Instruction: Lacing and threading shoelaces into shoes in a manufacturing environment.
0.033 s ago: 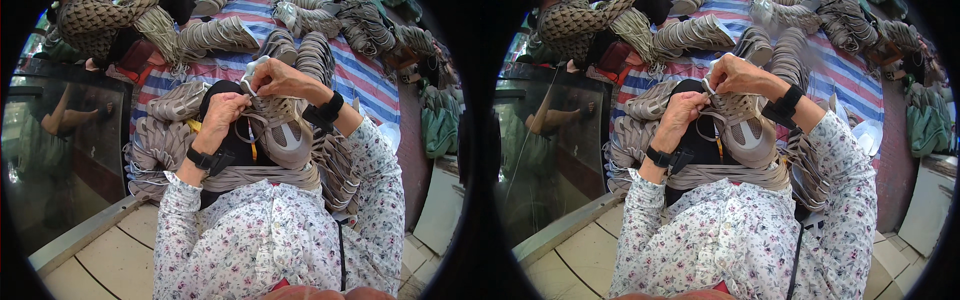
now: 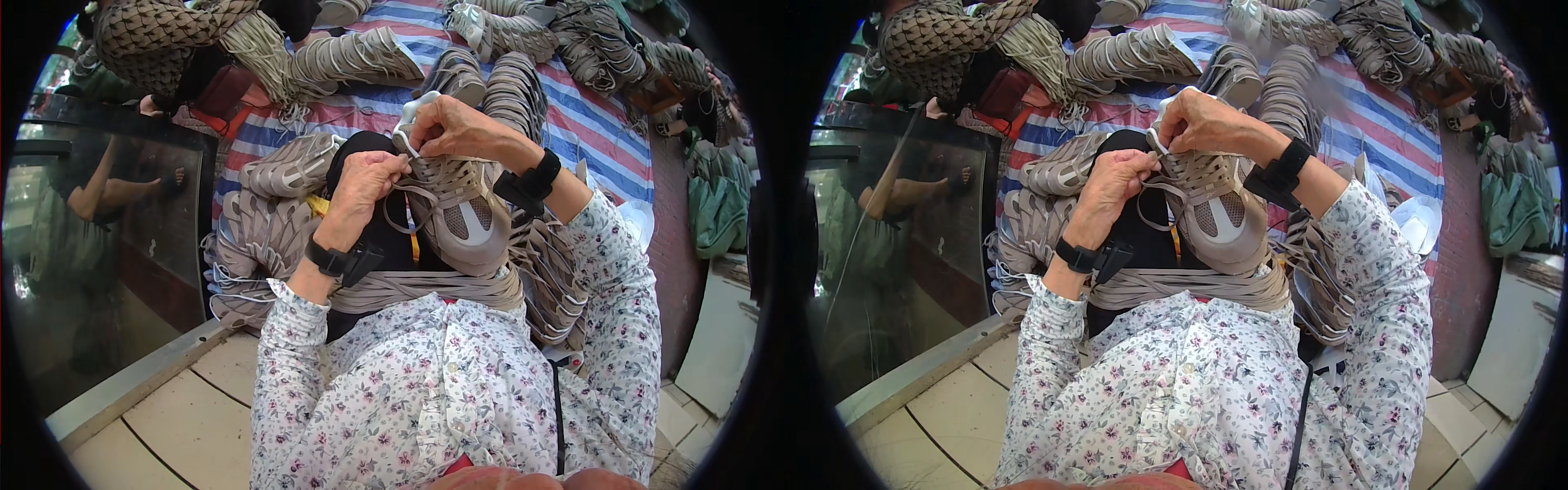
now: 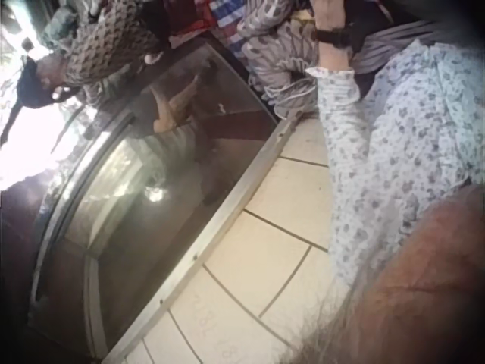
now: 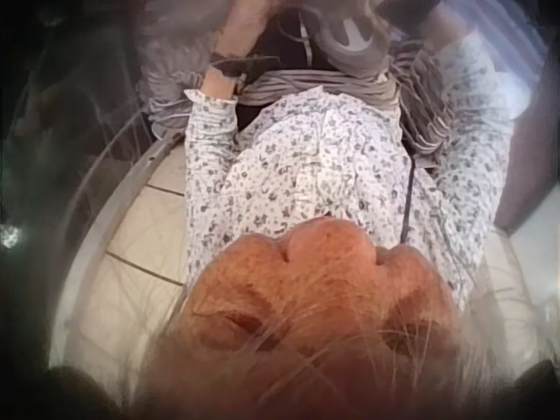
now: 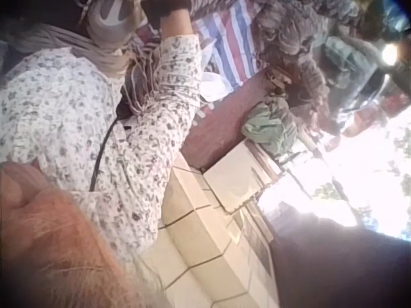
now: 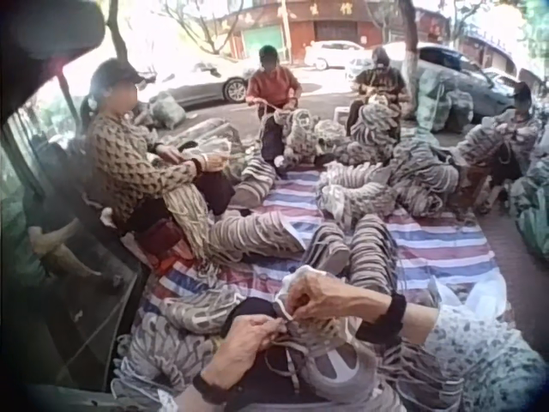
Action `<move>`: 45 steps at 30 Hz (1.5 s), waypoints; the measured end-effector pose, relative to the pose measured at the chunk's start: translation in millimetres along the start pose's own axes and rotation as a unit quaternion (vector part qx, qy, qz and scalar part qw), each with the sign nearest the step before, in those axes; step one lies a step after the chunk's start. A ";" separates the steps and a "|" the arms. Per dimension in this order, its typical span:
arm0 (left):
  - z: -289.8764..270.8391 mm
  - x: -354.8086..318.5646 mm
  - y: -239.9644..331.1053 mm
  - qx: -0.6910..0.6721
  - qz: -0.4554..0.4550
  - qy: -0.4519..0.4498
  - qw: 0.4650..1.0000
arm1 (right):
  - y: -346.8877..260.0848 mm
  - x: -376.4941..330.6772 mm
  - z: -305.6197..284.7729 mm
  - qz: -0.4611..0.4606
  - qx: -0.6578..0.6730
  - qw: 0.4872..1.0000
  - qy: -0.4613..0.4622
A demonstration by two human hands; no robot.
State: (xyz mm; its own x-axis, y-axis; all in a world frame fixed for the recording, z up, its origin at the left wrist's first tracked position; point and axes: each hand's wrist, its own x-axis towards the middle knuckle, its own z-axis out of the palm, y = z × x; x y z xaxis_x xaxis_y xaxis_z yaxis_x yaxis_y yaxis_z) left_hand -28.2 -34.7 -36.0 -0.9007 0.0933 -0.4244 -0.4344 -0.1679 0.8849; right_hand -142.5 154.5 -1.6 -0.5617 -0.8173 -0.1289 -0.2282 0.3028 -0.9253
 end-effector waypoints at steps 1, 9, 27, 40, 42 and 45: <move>-1.5 0.7 0.2 -0.014 -0.013 -0.006 1.000 | 2.2 0.1 -0.3 -0.001 0.000 1.000 0.000; 23.7 6.4 0.5 0.430 0.272 0.183 0.841 | 9.2 4.2 1.7 0.001 0.007 1.000 0.009; 1.0 1.0 7.7 0.238 0.100 0.080 0.963 | -5.0 -11.9 40.9 -0.152 -0.484 0.857 0.097; 58.8 -10.5 20.5 0.507 0.320 0.132 0.789 | 10.5 -35.8 -64.3 0.035 0.257 0.950 0.173; 56.4 -4.2 16.3 0.505 0.338 0.140 0.782 | 18.1 -34.2 -51.5 0.019 0.412 0.894 0.175; 51.1 0.6 18.8 0.433 0.337 0.113 0.828 | 37.7 -36.8 -47.0 -0.001 0.514 0.840 0.174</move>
State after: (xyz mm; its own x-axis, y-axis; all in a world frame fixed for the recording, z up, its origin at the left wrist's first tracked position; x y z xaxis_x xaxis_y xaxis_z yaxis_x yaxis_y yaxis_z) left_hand -36.3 12.4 -9.7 -0.9571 0.0627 0.2830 0.2507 0.6691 0.6996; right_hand -167.8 219.1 -15.1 -0.8021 -0.5695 -0.1797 0.4763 -0.4285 -0.7678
